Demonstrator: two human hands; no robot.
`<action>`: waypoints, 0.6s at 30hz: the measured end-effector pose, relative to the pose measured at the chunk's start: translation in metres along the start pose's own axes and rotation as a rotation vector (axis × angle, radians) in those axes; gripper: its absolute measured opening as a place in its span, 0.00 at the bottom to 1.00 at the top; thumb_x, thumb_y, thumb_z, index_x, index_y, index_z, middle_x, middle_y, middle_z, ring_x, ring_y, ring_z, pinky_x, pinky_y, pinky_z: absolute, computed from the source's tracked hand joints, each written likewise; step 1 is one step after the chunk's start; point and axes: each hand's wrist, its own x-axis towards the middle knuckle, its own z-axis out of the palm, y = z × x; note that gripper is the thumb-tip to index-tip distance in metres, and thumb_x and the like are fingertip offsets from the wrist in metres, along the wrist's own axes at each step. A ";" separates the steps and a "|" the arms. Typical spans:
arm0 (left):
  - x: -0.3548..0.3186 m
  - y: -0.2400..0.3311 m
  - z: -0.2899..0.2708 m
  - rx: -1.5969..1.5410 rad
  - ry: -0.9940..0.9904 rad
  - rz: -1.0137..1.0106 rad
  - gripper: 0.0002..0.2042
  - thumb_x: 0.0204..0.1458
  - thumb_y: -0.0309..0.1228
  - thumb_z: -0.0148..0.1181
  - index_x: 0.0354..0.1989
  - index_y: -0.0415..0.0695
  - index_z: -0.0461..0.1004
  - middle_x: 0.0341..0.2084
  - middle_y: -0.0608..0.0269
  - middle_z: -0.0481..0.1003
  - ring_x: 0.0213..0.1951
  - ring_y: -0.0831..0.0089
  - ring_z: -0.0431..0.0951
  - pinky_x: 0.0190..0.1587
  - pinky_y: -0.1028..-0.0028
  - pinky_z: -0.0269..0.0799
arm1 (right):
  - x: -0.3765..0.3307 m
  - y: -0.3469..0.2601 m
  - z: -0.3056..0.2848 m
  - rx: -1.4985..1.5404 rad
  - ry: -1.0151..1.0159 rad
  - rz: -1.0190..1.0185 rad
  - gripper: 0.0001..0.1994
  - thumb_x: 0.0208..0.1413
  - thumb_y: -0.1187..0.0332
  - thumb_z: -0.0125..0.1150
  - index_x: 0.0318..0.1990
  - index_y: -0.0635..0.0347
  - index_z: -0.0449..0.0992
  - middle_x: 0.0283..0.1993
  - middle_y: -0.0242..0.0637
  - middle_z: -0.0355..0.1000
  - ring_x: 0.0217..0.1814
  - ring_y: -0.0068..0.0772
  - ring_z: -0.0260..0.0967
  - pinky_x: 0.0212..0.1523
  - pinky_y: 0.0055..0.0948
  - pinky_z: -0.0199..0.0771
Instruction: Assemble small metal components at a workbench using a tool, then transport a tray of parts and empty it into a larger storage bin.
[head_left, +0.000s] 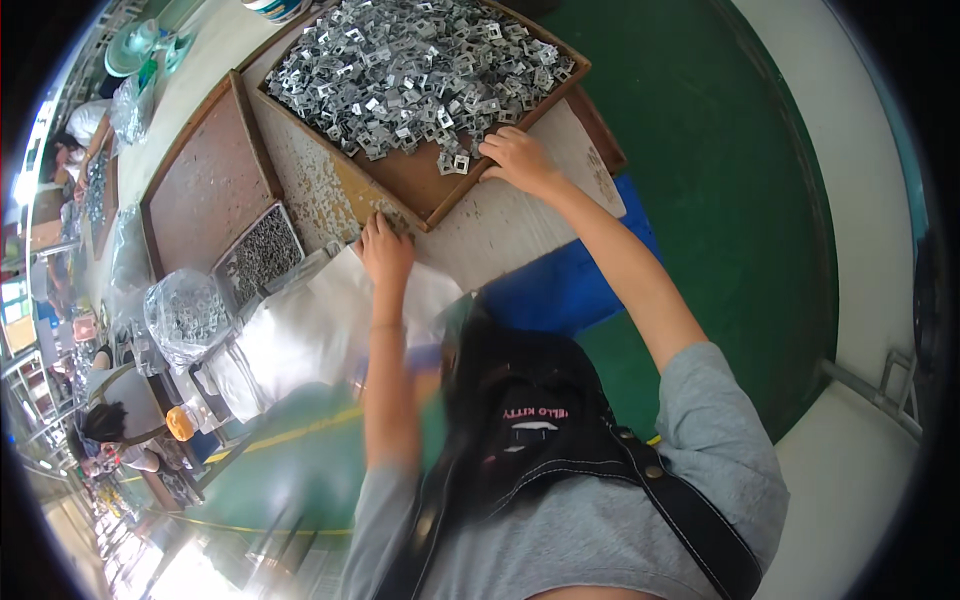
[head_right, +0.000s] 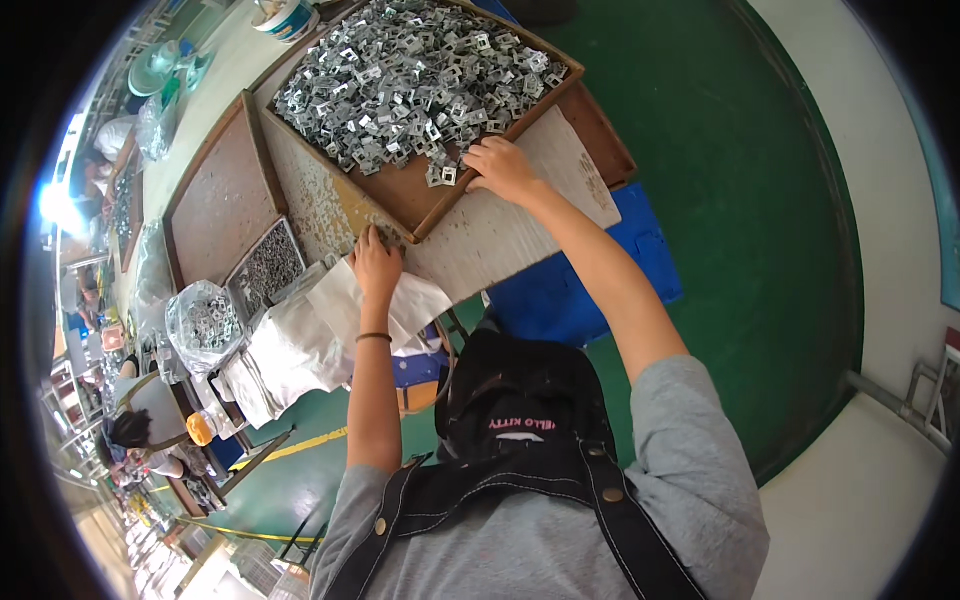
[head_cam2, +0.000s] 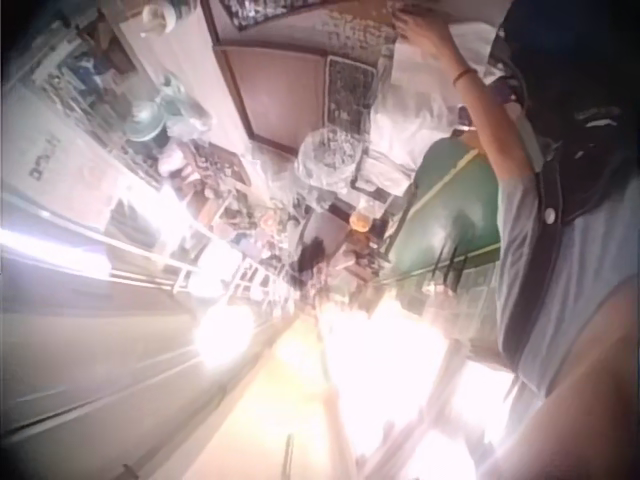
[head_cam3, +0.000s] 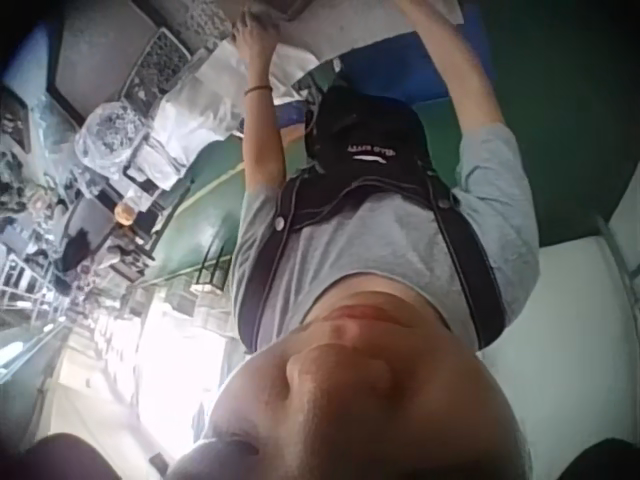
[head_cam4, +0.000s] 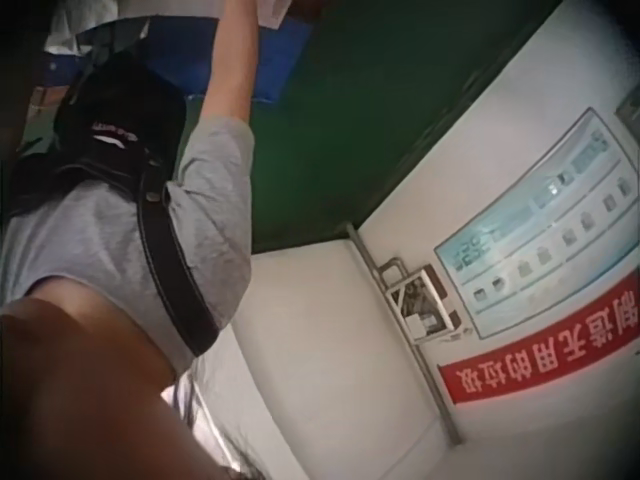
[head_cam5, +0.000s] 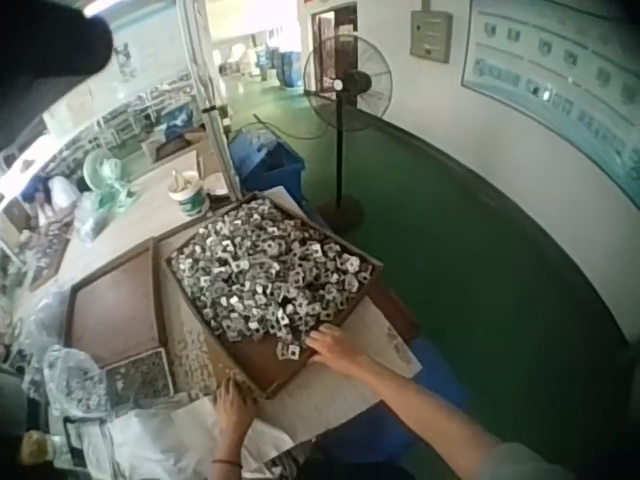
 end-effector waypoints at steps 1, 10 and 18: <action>0.000 -0.002 0.000 -0.009 -0.015 0.002 0.23 0.36 0.31 0.48 0.44 0.38 0.60 0.44 0.54 0.62 0.45 0.62 0.61 0.47 0.66 0.51 | -0.009 -0.001 0.002 0.015 0.011 -0.012 0.16 0.26 0.61 0.61 0.26 0.56 0.66 0.28 0.31 0.61 0.35 0.32 0.58 0.38 0.28 0.60; 0.001 -0.011 -0.007 -0.210 -0.072 -0.119 0.29 0.36 0.26 0.44 0.51 0.36 0.46 0.46 0.45 0.56 0.44 0.55 0.61 0.47 0.64 0.54 | -0.130 -0.016 -0.038 0.061 -0.061 0.057 0.17 0.24 0.63 0.61 0.24 0.58 0.65 0.25 0.33 0.59 0.34 0.35 0.57 0.37 0.30 0.59; 0.009 -0.023 -0.008 -0.347 0.013 -0.039 0.28 0.36 0.28 0.49 0.50 0.37 0.50 0.43 0.45 0.59 0.44 0.55 0.62 0.44 0.64 0.57 | -0.219 -0.062 -0.065 0.099 -0.145 0.223 0.18 0.23 0.68 0.62 0.27 0.59 0.65 0.30 0.34 0.62 0.38 0.35 0.59 0.47 0.34 0.57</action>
